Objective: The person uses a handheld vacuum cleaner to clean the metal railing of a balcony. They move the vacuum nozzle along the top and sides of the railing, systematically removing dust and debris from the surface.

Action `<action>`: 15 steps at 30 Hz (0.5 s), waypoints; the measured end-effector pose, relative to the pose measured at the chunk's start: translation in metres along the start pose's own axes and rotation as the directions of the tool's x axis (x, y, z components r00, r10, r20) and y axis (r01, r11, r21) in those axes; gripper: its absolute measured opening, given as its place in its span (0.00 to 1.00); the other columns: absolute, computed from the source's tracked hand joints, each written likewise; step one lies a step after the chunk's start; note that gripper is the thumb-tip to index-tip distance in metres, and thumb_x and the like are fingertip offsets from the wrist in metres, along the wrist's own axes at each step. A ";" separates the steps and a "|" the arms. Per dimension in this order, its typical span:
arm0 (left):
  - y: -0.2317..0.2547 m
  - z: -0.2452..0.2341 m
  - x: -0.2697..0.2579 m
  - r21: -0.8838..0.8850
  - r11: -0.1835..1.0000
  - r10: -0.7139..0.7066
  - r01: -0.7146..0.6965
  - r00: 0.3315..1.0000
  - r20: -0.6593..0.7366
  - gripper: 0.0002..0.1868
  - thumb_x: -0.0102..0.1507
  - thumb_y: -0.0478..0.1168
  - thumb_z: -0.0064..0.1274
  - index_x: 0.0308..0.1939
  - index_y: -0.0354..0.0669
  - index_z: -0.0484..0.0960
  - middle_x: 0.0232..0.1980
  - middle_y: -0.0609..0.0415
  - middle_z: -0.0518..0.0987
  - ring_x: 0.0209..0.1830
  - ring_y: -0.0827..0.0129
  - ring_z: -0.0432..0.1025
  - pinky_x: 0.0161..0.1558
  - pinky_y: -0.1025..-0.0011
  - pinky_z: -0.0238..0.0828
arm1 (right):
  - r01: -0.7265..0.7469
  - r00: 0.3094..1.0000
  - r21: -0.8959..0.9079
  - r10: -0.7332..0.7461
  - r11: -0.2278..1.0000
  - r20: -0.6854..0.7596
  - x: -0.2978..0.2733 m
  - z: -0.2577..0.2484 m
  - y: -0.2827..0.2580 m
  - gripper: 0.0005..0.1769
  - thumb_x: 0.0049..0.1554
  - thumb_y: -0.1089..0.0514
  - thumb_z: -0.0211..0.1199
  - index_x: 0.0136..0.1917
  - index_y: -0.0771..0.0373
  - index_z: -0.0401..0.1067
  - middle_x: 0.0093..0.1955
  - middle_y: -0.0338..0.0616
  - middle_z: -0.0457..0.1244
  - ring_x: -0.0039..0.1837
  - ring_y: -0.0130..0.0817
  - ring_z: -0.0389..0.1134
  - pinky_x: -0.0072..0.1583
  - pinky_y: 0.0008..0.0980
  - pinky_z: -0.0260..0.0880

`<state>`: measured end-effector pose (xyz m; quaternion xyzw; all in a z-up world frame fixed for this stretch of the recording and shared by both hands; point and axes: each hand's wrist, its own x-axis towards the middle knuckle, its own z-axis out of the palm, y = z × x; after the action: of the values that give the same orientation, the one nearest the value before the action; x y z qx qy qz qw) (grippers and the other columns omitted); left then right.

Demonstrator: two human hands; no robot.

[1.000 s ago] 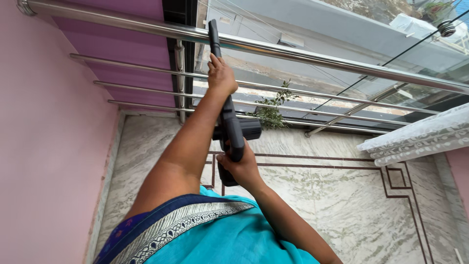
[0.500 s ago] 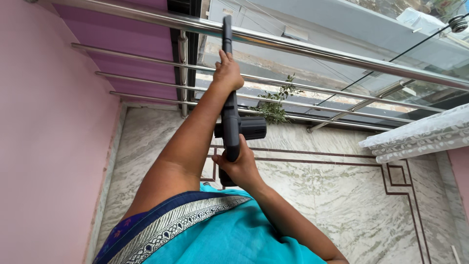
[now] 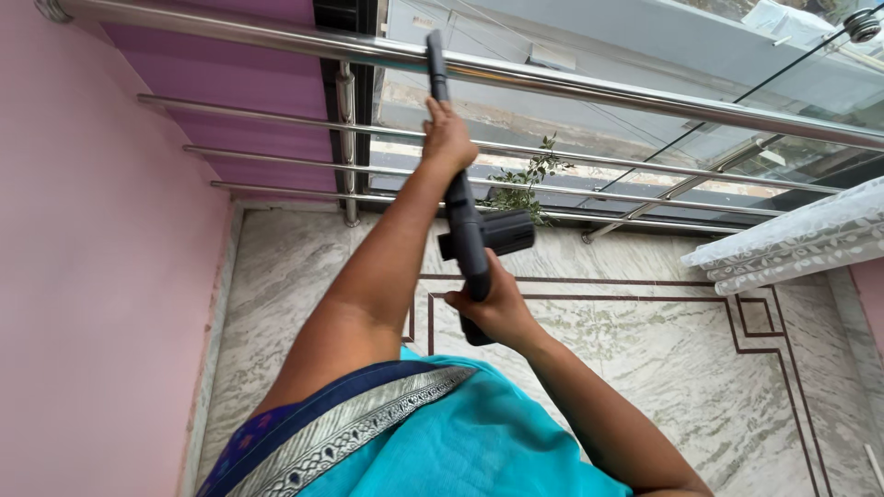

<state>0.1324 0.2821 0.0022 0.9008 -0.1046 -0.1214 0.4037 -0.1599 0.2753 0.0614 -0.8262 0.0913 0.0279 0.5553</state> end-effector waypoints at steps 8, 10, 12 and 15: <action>0.013 0.000 -0.008 -0.001 1.000 -0.018 0.018 1.000 0.025 0.54 0.55 0.33 0.58 0.77 0.26 0.40 0.81 0.30 0.36 0.74 0.38 0.55 0.69 0.63 0.64 | 0.017 1.000 -0.113 -0.015 0.993 0.024 -0.007 -0.020 -0.007 0.26 0.51 0.61 0.74 0.56 0.63 0.62 0.33 0.39 0.65 0.37 0.26 0.67 0.42 0.32 0.69; 0.018 0.011 -0.005 -0.001 1.000 0.006 -0.006 0.999 0.051 0.55 0.55 0.33 0.58 0.77 0.26 0.38 0.81 0.29 0.36 0.74 0.36 0.54 0.70 0.61 0.62 | -0.040 0.999 -0.137 0.043 0.990 0.020 -0.002 -0.021 -0.009 0.26 0.51 0.60 0.74 0.55 0.62 0.61 0.33 0.39 0.65 0.37 0.26 0.67 0.41 0.33 0.69; 0.014 0.010 0.006 -0.030 1.000 0.002 0.000 0.998 0.061 0.55 0.55 0.33 0.58 0.77 0.28 0.38 0.81 0.31 0.35 0.74 0.37 0.55 0.69 0.62 0.64 | -0.091 0.995 -0.103 0.095 0.990 0.028 0.004 -0.018 -0.012 0.25 0.51 0.59 0.73 0.55 0.63 0.61 0.33 0.41 0.65 0.36 0.28 0.67 0.41 0.34 0.68; -0.004 -0.003 0.024 0.004 1.000 0.012 -0.012 0.999 0.036 0.54 0.56 0.34 0.58 0.78 0.29 0.41 0.82 0.33 0.38 0.73 0.39 0.58 0.70 0.62 0.63 | 0.110 0.994 -0.209 -0.109 0.972 0.015 0.020 -0.001 -0.016 0.29 0.50 0.59 0.76 0.59 0.63 0.63 0.36 0.43 0.63 0.39 0.32 0.62 0.42 0.36 0.66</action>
<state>0.1567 0.2800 -0.0023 0.8987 -0.1175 -0.1347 0.4005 -0.1369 0.2782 0.0735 -0.8837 0.0411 0.0083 0.4662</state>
